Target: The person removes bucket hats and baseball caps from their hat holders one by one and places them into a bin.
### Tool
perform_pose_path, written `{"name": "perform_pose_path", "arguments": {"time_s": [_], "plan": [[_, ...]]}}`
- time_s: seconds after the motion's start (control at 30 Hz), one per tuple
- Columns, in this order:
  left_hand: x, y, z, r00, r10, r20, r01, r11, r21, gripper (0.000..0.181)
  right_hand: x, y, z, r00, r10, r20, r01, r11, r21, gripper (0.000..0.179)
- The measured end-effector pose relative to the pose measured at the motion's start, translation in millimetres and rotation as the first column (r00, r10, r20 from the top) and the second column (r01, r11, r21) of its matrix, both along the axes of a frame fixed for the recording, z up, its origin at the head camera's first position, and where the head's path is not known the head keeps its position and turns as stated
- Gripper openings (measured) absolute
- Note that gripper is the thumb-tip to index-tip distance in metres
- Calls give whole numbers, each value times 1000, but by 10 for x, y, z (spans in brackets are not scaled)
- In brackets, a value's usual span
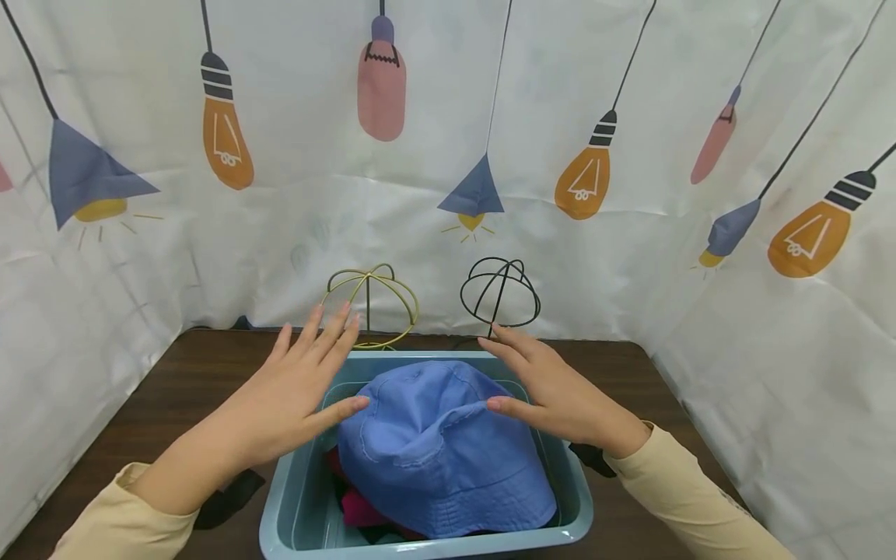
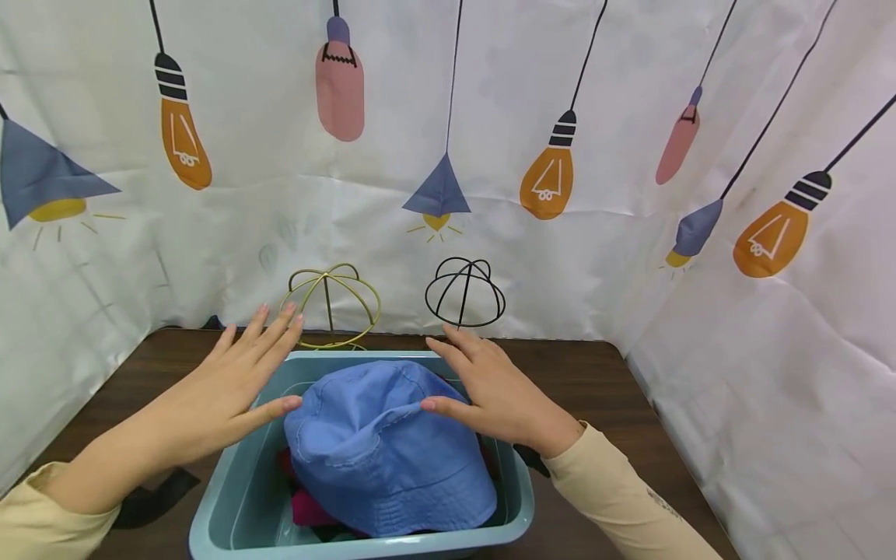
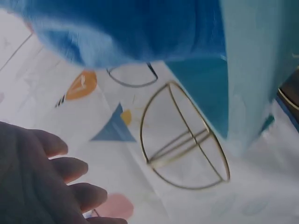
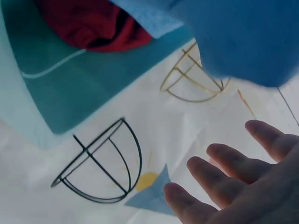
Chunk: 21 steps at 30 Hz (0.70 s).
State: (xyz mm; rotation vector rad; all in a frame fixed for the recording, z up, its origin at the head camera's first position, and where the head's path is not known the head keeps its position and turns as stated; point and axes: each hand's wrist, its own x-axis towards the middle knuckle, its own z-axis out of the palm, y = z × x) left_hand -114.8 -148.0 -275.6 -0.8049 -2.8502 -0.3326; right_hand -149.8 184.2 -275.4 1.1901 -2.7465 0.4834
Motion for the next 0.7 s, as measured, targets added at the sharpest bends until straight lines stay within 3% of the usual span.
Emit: {"name": "perform_pose_path", "arguments": {"time_s": [0.2,0.4,0.7], "plan": [[6,265,-100,996,-94,1,94,996,-8,82,35,-90,-110,999,38,31,-39,999,26,75],[1,484,-151,980,-185,75,188,982,-34,81,87,-185,-184,997,67,27,-69,993,96,81],[-52,626,-257,960,-199,196,224,967,-118,83,92,-312,-293,996,67,65,-80,973,216,93]]}}
